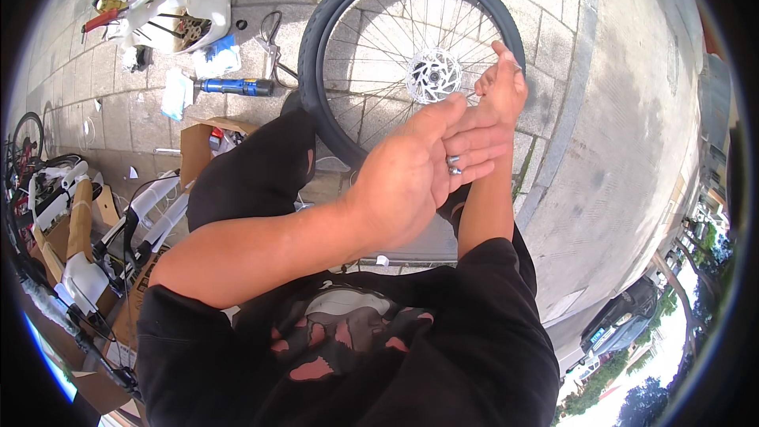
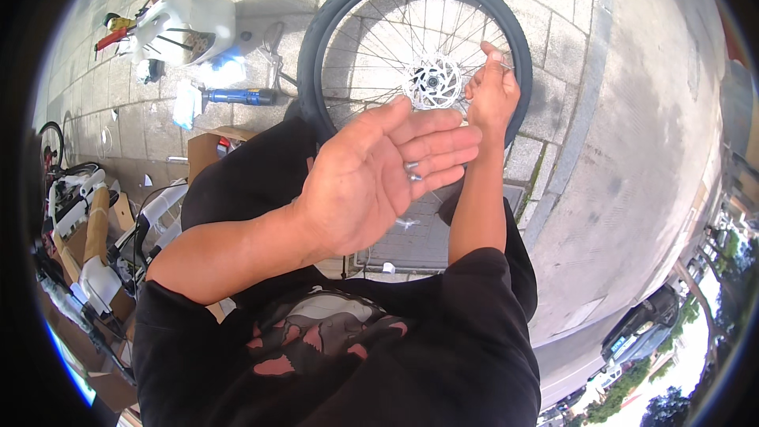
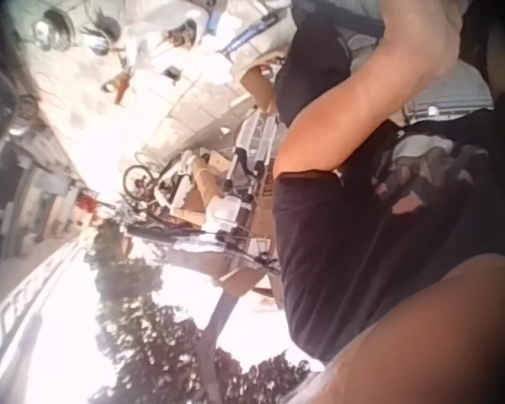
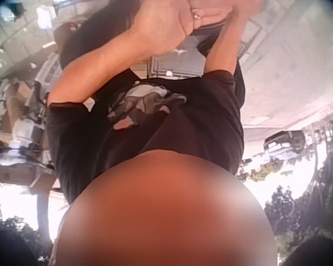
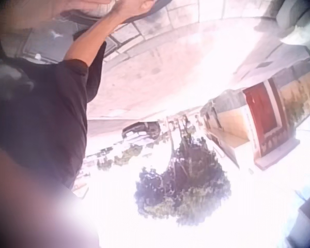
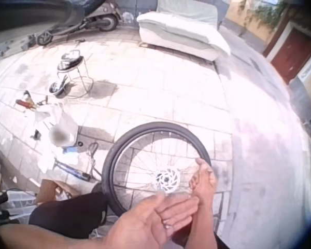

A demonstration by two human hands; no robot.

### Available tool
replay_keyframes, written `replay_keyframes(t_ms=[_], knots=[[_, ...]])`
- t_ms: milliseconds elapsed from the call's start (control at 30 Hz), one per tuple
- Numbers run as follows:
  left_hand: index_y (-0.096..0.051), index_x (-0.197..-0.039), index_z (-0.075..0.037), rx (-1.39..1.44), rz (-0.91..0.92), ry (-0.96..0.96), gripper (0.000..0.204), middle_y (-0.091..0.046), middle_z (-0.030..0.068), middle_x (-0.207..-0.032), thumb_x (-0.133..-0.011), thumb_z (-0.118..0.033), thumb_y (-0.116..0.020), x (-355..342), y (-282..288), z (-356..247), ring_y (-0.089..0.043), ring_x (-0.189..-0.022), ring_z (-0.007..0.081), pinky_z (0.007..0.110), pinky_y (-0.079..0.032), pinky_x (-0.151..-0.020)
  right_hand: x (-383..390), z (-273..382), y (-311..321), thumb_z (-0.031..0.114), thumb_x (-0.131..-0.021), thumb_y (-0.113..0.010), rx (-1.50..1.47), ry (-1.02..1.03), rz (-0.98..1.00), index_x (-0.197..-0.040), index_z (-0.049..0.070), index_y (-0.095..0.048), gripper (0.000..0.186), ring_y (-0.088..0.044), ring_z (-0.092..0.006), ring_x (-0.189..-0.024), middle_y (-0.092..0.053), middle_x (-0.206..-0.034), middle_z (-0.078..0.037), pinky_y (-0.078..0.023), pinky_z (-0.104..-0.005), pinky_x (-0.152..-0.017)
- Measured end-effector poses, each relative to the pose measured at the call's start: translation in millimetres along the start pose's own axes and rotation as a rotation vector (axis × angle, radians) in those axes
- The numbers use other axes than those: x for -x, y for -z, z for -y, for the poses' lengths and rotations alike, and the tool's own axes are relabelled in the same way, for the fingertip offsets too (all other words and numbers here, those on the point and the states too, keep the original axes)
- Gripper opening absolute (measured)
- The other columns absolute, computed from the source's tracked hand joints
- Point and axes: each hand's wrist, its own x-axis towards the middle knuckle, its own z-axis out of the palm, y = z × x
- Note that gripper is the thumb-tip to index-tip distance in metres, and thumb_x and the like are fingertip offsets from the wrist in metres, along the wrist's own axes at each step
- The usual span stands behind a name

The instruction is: The person sits on the ground and works on a bicycle wheel, repeatedly threading and adjusting a white cable or wire through the hub area. They handle the wheel and cable by hand, occasionally reaching into a nearby box for small parts.

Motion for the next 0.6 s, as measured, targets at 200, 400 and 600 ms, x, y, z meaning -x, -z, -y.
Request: replay_keyframes(t_ms=[200,400,600], knots=[[-0.042,-0.150,0.011,-0.031,-0.073,-0.132,0.081,-0.055,0.0262,-0.150,-0.106,-0.056,-0.043,-5.8,-6.9,-24.0,-0.054,-0.137,0.0317,0.043,-0.038,-0.119,107.9,101.6,5.0,0.008,-0.095,-0.077,0.486,0.620,0.345,-0.115,0.002,-0.076,0.021,-0.056,-0.0082,-0.069,-0.063,-0.090,-0.001,-0.044,-0.0234,-0.060],[-0.039,-0.152,0.012,-0.074,-0.092,-0.144,0.087,-0.058,0.0240,-0.147,-0.104,-0.060,-0.045,-8.8,-9.3,-22.8,-0.058,-0.130,0.0265,0.039,-0.041,-0.112,124.6,111.3,-12.7,-0.003,-0.083,-0.081,0.644,0.730,0.545,-0.112,0.008,-0.079,0.031,-0.074,-0.0182,-0.083,-0.071,-0.098,-0.006,-0.059,-0.0306,-0.068],[-0.039,-0.153,0.011,-0.147,-0.088,-0.071,0.091,-0.058,0.0230,-0.147,-0.103,-0.064,-0.045,-12.6,-6.6,-26.5,-0.058,-0.122,0.0231,0.040,-0.042,-0.108,127.2,128.6,-16.9,-0.006,-0.084,-0.076,0.861,0.768,0.630,-0.112,0.005,-0.077,0.030,-0.074,-0.0207,-0.082,-0.073,-0.099,-0.009,-0.060,-0.0326,-0.068]])
